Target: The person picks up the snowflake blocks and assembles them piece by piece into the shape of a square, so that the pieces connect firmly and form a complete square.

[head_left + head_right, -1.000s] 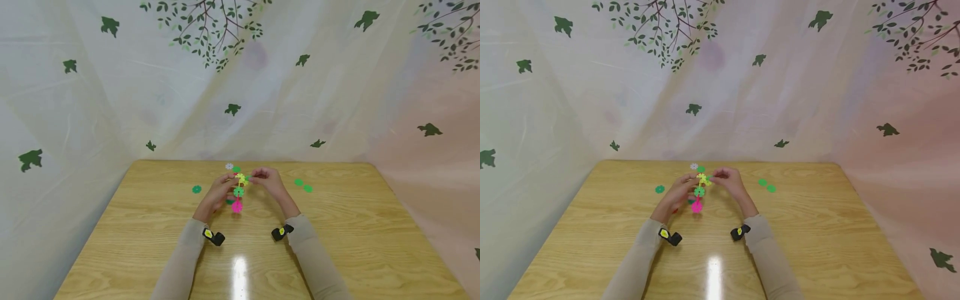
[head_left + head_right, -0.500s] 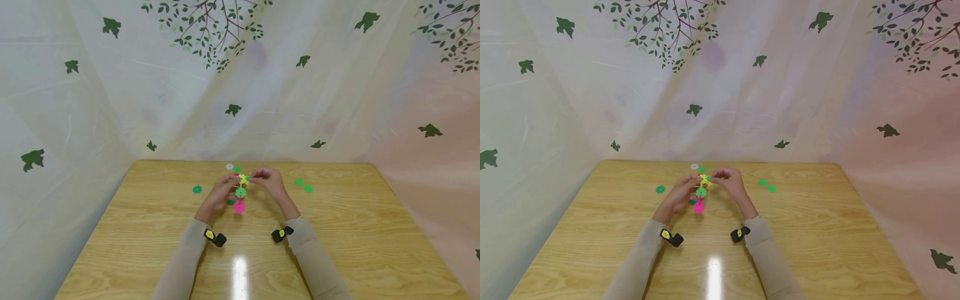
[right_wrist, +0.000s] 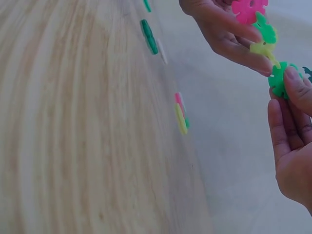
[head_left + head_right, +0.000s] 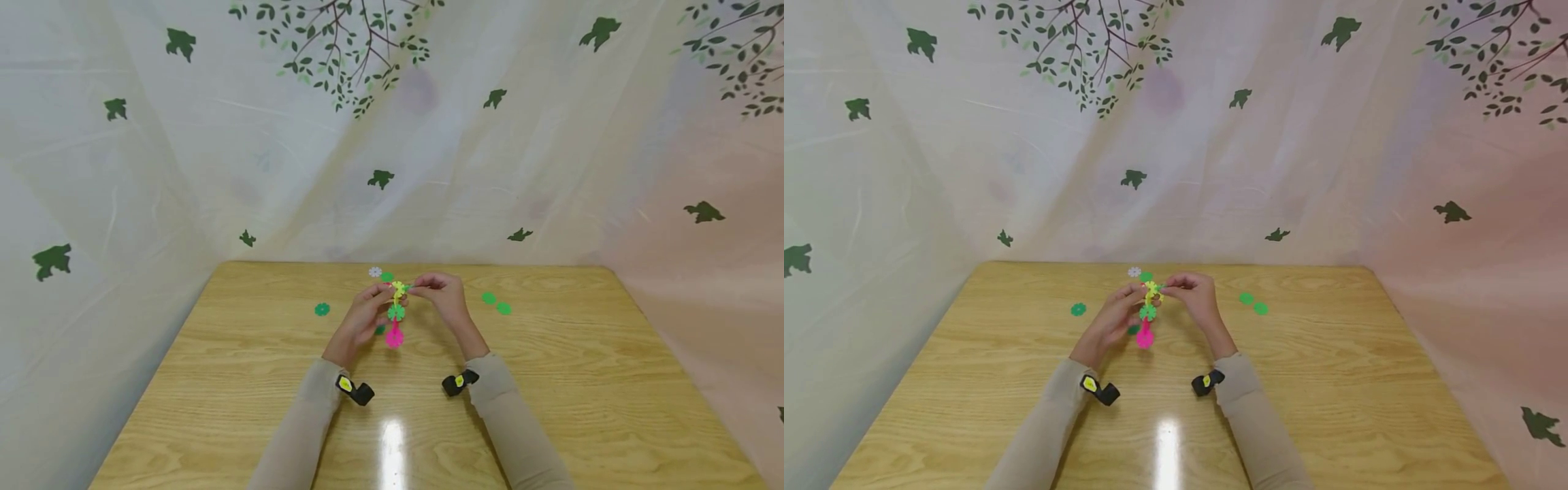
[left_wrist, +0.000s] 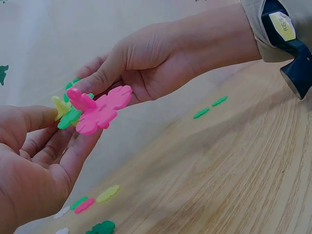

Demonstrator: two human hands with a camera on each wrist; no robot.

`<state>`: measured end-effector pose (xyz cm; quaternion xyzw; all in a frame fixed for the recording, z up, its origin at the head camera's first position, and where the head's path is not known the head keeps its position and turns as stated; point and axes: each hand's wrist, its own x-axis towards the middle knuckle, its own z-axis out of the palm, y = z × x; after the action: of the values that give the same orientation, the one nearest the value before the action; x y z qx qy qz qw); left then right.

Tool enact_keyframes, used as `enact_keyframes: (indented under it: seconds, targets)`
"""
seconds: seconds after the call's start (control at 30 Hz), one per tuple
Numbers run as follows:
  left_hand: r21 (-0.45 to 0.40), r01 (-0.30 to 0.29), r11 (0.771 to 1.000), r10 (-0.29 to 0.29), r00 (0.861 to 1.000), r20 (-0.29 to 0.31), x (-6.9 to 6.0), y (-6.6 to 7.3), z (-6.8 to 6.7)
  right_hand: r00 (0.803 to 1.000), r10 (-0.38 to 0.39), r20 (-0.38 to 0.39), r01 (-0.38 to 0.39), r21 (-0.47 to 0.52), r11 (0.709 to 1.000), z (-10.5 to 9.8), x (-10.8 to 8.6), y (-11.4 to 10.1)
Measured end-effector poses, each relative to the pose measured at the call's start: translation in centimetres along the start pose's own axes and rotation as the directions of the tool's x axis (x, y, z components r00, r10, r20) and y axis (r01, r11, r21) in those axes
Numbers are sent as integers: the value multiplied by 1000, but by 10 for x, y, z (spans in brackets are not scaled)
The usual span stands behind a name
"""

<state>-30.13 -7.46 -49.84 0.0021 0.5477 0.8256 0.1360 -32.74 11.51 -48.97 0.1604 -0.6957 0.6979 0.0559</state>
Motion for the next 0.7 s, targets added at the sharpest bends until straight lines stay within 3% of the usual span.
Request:
enact_keyframes:
  seconds: [0.33,0.7]
  targets:
    - [-44,-2,999,2,1000,4,0,-2,3,996,-77,-41,76,-19,997,2,-3,1]
    - [49,-25,998,24,1000,11,-4,3,5,1000,-11,-7,11,-19,1000,2,-1,-4]
